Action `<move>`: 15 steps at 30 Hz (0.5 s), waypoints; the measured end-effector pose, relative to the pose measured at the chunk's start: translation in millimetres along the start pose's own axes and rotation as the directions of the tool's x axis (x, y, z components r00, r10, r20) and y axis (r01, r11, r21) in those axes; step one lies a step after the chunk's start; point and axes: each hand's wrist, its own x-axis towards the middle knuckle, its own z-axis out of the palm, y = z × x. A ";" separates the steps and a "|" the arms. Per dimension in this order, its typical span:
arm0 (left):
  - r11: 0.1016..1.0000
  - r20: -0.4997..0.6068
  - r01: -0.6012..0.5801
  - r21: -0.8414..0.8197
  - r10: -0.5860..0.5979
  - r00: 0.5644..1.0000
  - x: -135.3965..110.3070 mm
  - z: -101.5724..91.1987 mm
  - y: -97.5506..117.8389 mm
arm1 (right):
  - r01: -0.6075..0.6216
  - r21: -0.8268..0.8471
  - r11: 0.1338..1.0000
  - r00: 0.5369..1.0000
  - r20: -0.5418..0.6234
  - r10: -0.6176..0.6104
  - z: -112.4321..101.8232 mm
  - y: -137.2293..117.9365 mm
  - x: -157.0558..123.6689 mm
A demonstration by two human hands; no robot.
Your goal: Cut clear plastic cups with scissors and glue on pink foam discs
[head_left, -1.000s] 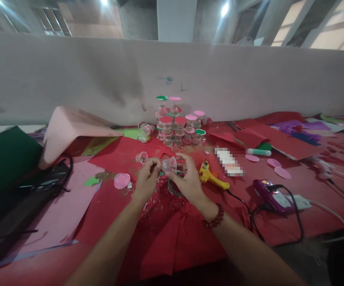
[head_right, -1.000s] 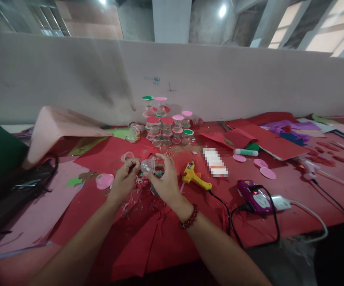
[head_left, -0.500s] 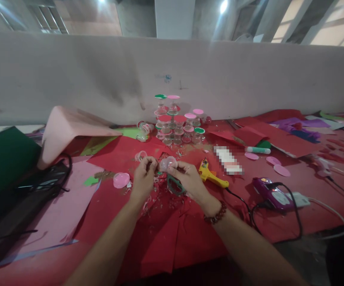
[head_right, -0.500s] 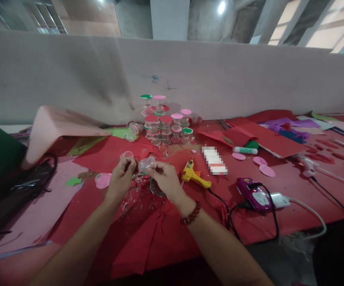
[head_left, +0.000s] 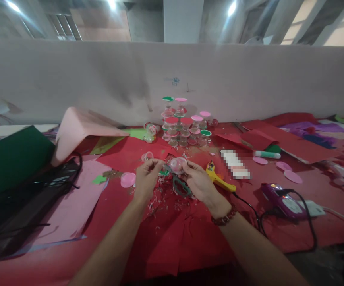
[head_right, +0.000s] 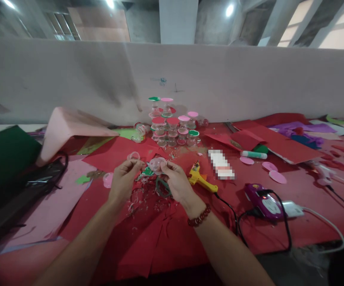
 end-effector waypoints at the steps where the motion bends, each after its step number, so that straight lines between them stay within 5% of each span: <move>1: 1.000 0.003 0.007 -0.006 -0.006 1.000 -1.1 0.7 2.8 | 0.014 -0.039 0.999 1.000 -0.005 -0.014 -0.4 0.1 -0.6; 4: 0.969 0.129 0.135 -0.207 -0.110 0.986 -5.5 5.6 9.2 | 0.138 -0.306 0.942 0.989 -0.011 -0.149 -1.4 0.9 -2.7; 8: 0.818 0.379 0.403 -0.410 -0.249 0.891 -8.5 11.4 6.9 | 0.405 -0.640 0.653 0.893 0.125 -0.432 0.5 4.2 -6.6; 11: 0.740 0.390 0.434 -0.514 -0.250 0.886 -5.5 10.3 2.1 | 0.515 -0.690 0.508 0.823 0.234 -0.517 4.5 6.7 -10.4; 15: 0.679 0.370 0.453 -0.578 -0.276 0.887 -1.4 5.9 4.3 | 0.563 -0.656 0.503 0.783 0.229 -0.578 8.5 4.7 -14.4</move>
